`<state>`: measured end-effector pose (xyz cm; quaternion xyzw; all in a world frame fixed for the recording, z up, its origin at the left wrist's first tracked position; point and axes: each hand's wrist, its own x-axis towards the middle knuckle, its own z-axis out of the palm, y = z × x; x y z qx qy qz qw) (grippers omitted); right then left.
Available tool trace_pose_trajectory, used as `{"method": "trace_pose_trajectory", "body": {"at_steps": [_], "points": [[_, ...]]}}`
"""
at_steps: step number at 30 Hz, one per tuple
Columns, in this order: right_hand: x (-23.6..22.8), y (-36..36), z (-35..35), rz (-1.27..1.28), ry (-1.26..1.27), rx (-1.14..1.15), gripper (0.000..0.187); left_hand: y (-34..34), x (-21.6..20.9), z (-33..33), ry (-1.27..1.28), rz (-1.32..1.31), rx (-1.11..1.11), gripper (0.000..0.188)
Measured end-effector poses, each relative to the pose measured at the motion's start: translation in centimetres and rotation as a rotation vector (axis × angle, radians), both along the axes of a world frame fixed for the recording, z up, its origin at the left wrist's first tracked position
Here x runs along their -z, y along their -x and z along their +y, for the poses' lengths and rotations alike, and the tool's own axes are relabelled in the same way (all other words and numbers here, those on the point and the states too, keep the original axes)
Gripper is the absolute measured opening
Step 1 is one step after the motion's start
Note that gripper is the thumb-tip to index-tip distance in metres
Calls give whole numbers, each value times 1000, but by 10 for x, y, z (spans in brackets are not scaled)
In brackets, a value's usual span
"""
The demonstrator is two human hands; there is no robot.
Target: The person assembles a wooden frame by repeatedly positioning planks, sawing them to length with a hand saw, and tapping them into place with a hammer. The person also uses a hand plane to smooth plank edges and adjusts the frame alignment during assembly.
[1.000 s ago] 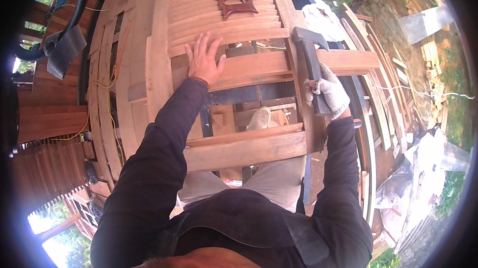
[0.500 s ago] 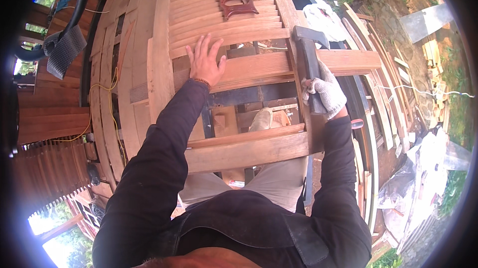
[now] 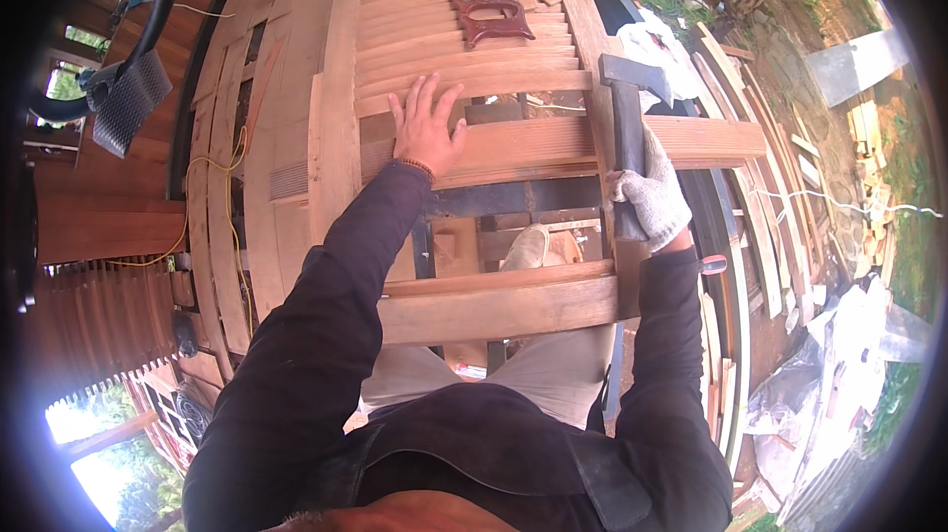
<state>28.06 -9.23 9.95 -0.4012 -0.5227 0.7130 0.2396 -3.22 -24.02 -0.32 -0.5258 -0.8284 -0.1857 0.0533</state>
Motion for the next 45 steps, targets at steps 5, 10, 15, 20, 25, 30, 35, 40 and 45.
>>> {"method": "trace_pose_trajectory", "body": {"at_steps": [5, 10, 15, 20, 25, 30, 35, 40, 45], "points": [[-22, 86, -20, 120, 18, -316, 91, 1, 2, -4, 0, 26, 19, 64], [-6, 238, -17, 212, 3, -487, 31, 9, 16, 0, -78, 46, 120, 61], [56, 372, 14, -1, -210, -311, 67, 1, -6, 10, 156, -25, 170, 72], [45, 406, -17, -165, -313, -232, 89, 8, 4, -2, 337, 53, 130, 84], [54, 389, -4, -261, -581, -367, 75, 6, 5, 4, 113, -62, 157, 84], [10, 317, 15, -580, -1399, -275, 45, 5, 7, -1, -68, 1, 121, 70], [20, 281, 48, -927, -1445, -381, 49, 5, 6, -2, -106, 23, 145, 65], [25, 277, 63, -890, -1392, -444, 44, 4, 4, 3, -102, 20, 160, 65], [-4, 226, 63, -407, -804, -100, 44, 2, 7, 1, -121, 30, 163, 64]]}}
